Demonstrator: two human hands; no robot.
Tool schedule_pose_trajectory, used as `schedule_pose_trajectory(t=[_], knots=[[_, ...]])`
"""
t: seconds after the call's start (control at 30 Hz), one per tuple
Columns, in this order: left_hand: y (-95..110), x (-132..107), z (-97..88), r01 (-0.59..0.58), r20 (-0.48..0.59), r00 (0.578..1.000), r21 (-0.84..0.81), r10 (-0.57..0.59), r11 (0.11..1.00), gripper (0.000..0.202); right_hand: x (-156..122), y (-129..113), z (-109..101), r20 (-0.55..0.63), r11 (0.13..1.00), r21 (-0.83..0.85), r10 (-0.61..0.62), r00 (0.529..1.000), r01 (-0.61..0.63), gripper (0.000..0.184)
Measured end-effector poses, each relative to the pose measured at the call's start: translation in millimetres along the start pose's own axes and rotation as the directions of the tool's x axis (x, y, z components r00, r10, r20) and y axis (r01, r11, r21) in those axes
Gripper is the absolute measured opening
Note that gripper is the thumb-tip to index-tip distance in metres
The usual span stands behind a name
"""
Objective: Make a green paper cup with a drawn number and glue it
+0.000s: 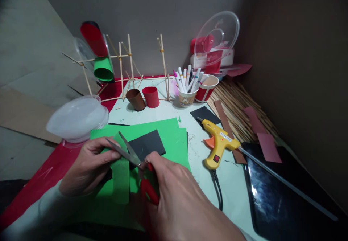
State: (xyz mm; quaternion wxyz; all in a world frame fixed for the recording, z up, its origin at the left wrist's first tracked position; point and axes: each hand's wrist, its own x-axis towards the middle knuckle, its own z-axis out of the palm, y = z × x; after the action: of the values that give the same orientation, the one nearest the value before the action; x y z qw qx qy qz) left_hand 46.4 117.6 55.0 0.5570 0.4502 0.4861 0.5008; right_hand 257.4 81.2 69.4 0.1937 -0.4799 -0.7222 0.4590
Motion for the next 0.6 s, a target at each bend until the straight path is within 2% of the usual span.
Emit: schedule_pose_trajectory(t=[0.3, 0.47, 0.6], knots=[[0.1, 0.9, 0.4, -0.065, -0.007, 0.998, 0.012, 0.065, 0.998, 0.018, 1.9, -5.3, 3.0, -0.053, 0.999, -0.032, 0.029, 0.998, -0.031, 0.020], [-2.0, 2.3, 0.7, -0.067, -0.021, 0.997, -0.002, 0.067, 0.998, 0.017, 1.1, 4.7, 4.1, -0.062, 0.999, 0.027, -0.036, 0.997, 0.038, 0.016], [-4.0, 1.4, -1.0, -0.068, -0.011, 0.998, -0.012, 0.068, 0.998, 0.017, 1.3, 10.1, 4.7, -0.060, 0.998, 0.044, -0.044, 0.997, 0.047, 0.016]])
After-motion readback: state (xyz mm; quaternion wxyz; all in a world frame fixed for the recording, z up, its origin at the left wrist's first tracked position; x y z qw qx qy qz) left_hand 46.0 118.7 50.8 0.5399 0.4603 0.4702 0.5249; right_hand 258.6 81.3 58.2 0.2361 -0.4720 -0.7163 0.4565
